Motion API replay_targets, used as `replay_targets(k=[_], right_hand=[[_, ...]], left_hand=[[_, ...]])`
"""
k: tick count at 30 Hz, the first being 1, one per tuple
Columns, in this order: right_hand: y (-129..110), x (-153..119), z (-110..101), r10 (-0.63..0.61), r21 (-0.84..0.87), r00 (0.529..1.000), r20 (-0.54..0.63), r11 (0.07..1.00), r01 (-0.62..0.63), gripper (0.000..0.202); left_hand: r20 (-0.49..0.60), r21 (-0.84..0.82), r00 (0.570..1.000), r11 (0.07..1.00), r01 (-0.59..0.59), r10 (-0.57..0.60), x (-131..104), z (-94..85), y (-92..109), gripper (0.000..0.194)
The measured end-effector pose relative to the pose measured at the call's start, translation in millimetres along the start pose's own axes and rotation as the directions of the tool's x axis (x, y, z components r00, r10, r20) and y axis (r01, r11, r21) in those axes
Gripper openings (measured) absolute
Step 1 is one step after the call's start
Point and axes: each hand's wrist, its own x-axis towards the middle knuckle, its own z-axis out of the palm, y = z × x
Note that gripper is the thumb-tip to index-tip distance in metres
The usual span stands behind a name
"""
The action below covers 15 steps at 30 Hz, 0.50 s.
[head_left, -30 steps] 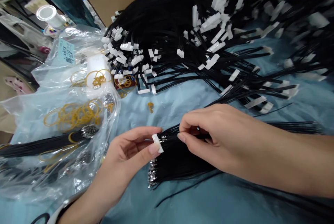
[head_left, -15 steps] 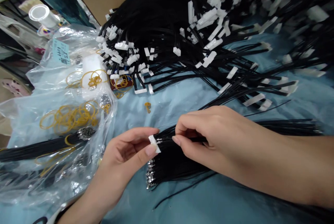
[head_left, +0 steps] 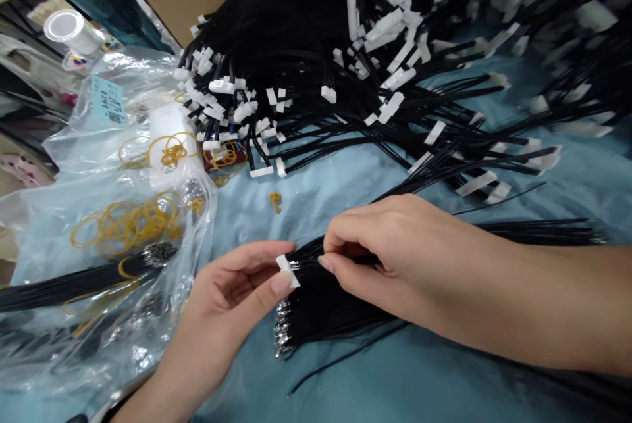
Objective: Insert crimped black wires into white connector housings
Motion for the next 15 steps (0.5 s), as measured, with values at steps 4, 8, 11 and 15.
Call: replay_targets(k=[4, 8, 11, 15], right_hand=[[0.7, 0.5, -0.3, -0.005, -0.007, 1.0, 0.011, 1.0, 0.005, 0.028], [0.9, 0.9, 1.5, -0.015, -0.021, 1.0, 0.007, 1.0, 0.016, 0.028], [0.2, 1.8, 2.2, -0.03, -0.029, 1.0, 0.007, 0.999, 0.031, 0.028], [-1.4, 3.5, 0.1, -0.044, -0.039, 0.998, 0.038, 0.998, 0.045, 0.028]], left_hand=[[-0.002, 0.014, 1.0, 1.0, -0.028, 0.028, 0.5, 0.6, -1.0, 0.018], [-0.017, 0.063, 0.998, 0.997, -0.054, 0.055, -0.4, -0.5, -2.7, 0.018], [-0.039, 0.103, 0.997, 0.993, -0.061, 0.066, -1.3, -1.4, -3.2, 0.019], [-0.044, 0.129, 0.995, 0.989, -0.079, 0.085, -1.5, 0.3, -1.8, 0.018]])
